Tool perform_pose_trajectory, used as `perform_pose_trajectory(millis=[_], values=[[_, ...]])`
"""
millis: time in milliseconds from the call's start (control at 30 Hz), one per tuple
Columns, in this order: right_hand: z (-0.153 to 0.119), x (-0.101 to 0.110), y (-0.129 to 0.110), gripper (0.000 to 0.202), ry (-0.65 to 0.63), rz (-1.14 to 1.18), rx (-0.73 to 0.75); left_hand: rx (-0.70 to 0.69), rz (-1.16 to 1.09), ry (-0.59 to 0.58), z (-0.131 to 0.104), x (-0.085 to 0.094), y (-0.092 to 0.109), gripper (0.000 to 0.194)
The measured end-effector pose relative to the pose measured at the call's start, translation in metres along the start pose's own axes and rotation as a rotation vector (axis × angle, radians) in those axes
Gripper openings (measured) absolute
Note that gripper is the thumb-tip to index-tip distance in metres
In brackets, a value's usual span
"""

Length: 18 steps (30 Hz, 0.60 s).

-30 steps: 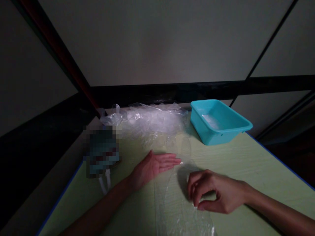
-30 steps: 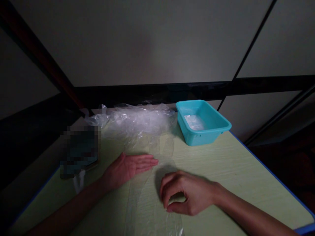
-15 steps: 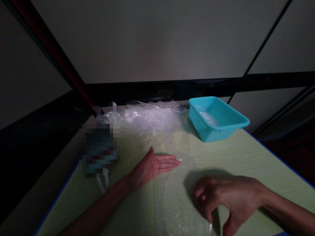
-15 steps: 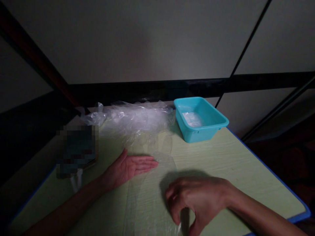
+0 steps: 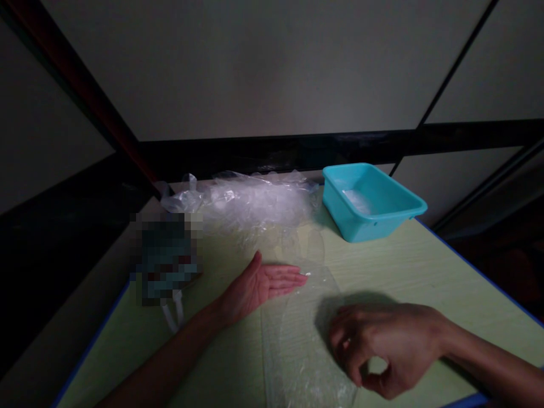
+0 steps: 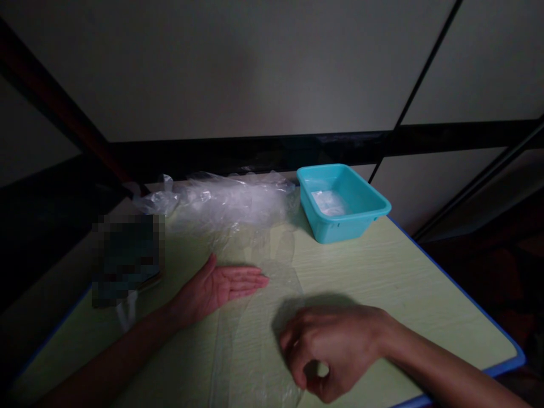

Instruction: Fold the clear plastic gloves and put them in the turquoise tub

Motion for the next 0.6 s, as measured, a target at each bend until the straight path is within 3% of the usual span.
perform_pose_trajectory(millis=[200, 467, 600], values=[[-0.001, 0.009, -0.003, 0.017, 0.035, 0.112, 0.004, -0.017, -0.015, -0.03, 0.0, 0.0, -0.001, 0.064], [-0.01, 0.046, -0.004, 0.018, 0.267, 0.365, 0.003, 0.002, -0.005, -0.049, 0.002, 0.001, -0.004, 0.065], [-0.018, 0.059, 0.005, 0.008, 0.378, 0.532, -0.006, 0.024, -0.004, -0.039, 0.002, 0.003, -0.007, 0.065]])
Point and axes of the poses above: each hand's wrist, its own z-axis towards the middle knuckle, its own x-axis out of the back of the hand, y = z × x, the point moved 9 cm from there along z, towards the middle knuckle, and after that the axes turned 13 degrees about z, right-handed, at the moved point
